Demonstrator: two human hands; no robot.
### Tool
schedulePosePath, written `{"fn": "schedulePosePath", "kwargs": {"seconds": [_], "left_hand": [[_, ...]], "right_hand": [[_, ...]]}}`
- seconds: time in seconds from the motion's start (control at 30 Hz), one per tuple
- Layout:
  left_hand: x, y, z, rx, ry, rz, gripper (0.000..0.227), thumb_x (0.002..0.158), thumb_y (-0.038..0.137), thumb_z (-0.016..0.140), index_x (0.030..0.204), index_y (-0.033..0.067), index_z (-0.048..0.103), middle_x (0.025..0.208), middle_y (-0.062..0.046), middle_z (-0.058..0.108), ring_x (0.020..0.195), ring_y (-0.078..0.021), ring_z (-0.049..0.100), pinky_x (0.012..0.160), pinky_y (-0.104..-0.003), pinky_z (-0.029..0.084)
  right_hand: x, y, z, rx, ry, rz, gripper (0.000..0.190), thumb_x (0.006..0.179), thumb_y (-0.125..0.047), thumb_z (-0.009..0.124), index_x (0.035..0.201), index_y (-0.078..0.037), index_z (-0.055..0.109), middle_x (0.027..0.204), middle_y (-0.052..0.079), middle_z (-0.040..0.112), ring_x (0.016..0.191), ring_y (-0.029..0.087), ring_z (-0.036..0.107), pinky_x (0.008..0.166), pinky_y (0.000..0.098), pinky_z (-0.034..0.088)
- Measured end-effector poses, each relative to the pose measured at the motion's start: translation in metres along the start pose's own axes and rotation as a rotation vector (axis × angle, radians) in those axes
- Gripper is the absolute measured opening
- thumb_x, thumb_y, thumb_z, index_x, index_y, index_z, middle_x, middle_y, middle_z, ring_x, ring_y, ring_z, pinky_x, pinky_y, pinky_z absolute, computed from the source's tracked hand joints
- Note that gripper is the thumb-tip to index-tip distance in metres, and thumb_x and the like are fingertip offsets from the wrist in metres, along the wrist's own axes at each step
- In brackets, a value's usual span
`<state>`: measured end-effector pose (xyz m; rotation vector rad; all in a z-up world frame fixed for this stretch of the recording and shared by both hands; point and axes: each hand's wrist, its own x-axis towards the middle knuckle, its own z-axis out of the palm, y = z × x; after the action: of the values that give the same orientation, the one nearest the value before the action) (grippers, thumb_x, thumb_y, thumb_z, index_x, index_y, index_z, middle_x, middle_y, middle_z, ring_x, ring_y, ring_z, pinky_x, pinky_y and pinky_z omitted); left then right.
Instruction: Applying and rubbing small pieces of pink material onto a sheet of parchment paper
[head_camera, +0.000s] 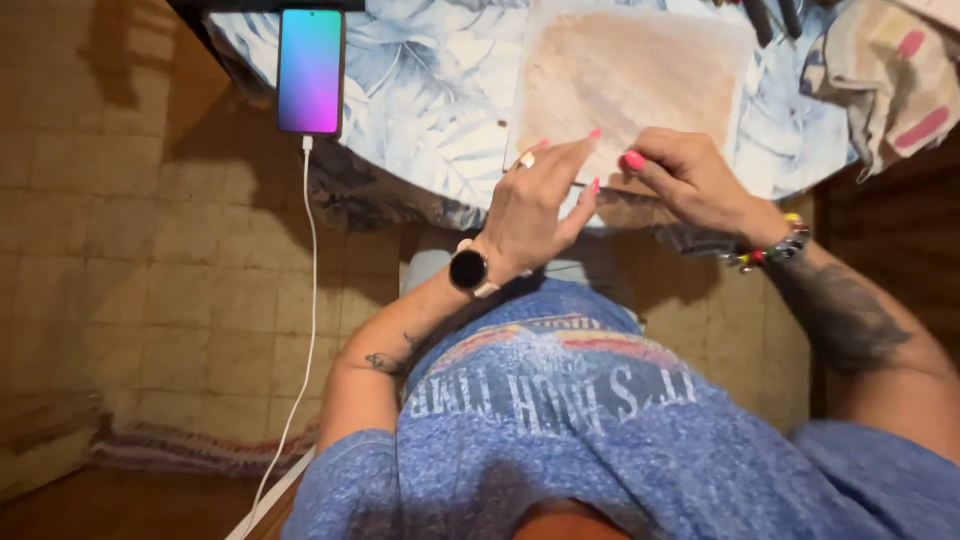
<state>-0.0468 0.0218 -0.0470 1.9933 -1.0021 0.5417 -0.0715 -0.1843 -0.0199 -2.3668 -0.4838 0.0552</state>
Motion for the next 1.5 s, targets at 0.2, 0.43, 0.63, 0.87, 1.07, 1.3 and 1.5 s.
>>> {"fn": "schedulePosePath", "kwargs": {"seconds": [0.2, 0.43, 0.63, 0.87, 1.07, 1.3, 1.5], "left_hand": [[0.008, 0.002, -0.005, -0.475, 0.004, -0.139, 0.031, 0.077, 0.01, 0.057, 0.108, 0.0103, 0.056, 0.098, -0.007, 0.062, 0.091, -0.0249, 0.061, 0.08, -0.032, 0.049], [0.005, 0.001, 0.0, -0.512, 0.041, -0.162, 0.026, 0.077, 0.013, 0.061, 0.103, 0.0141, 0.06, 0.093, -0.002, 0.064, 0.087, -0.0195, 0.063, 0.076, -0.026, 0.049], [0.001, 0.0, 0.004, -0.381, 0.06, -0.076, 0.025, 0.079, 0.016, 0.06, 0.103, 0.012, 0.058, 0.091, -0.004, 0.063, 0.087, -0.021, 0.062, 0.074, -0.028, 0.05], [-0.022, -0.009, 0.012, 0.184, -0.314, 0.129, 0.046, 0.074, 0.041, 0.057, 0.106, 0.0084, 0.056, 0.104, -0.009, 0.057, 0.104, -0.0324, 0.049, 0.092, -0.053, 0.03], [-0.022, -0.007, 0.003, 0.201, -0.365, 0.156, 0.051, 0.07, 0.038, 0.063, 0.109, 0.0061, 0.053, 0.111, -0.009, 0.053, 0.108, -0.0333, 0.045, 0.092, -0.054, 0.028], [-0.02, -0.007, -0.001, 0.32, -0.434, 0.165, 0.054, 0.074, 0.045, 0.057, 0.114, 0.0104, 0.049, 0.116, -0.004, 0.049, 0.115, -0.0281, 0.04, 0.093, -0.049, 0.029], [-0.023, -0.01, 0.001, 0.333, -0.407, 0.179, 0.057, 0.074, 0.05, 0.055, 0.114, 0.0105, 0.048, 0.117, -0.004, 0.049, 0.113, -0.0276, 0.04, 0.093, -0.048, 0.029]], "right_hand": [[0.009, -0.041, 0.011, 0.314, 0.097, 0.017, 0.027, 0.091, -0.02, 0.047, 0.069, -0.007, 0.053, 0.061, 0.001, 0.041, 0.061, 0.012, 0.042, 0.06, 0.0246, 0.038], [0.006, -0.039, 0.014, 0.399, 0.108, 0.039, 0.031, 0.092, -0.02, 0.047, 0.064, -0.007, 0.05, 0.058, 0.002, 0.04, 0.059, 0.009, 0.037, 0.057, 0.0233, 0.035], [0.006, -0.05, 0.01, 0.272, 0.119, 0.013, 0.021, 0.09, -0.017, 0.048, 0.075, -0.004, 0.054, 0.062, 0.006, 0.043, 0.062, 0.011, 0.042, 0.058, 0.0259, 0.038], [-0.019, 0.001, -0.001, -0.841, -0.058, -0.033, 0.013, 0.073, -0.019, 0.049, 0.077, -0.006, 0.047, 0.068, 0.011, 0.045, 0.061, 0.029, 0.054, 0.052, 0.0367, 0.047], [0.038, 0.036, 0.036, -0.636, -0.055, -0.17, 0.015, 0.076, -0.022, 0.047, 0.079, -0.008, 0.046, 0.072, 0.012, 0.045, 0.066, 0.034, 0.054, 0.05, 0.0435, 0.047], [0.113, 0.02, 0.036, -0.705, 0.149, -0.223, 0.025, 0.09, -0.017, 0.042, 0.071, -0.001, 0.046, 0.068, 0.013, 0.045, 0.049, 0.032, 0.045, 0.041, 0.0402, 0.038], [0.018, 0.006, 0.001, -0.651, -0.28, -0.209, 0.016, 0.083, -0.018, 0.045, 0.073, -0.006, 0.044, 0.068, 0.006, 0.044, 0.056, 0.023, 0.043, 0.053, 0.034, 0.039]]}}
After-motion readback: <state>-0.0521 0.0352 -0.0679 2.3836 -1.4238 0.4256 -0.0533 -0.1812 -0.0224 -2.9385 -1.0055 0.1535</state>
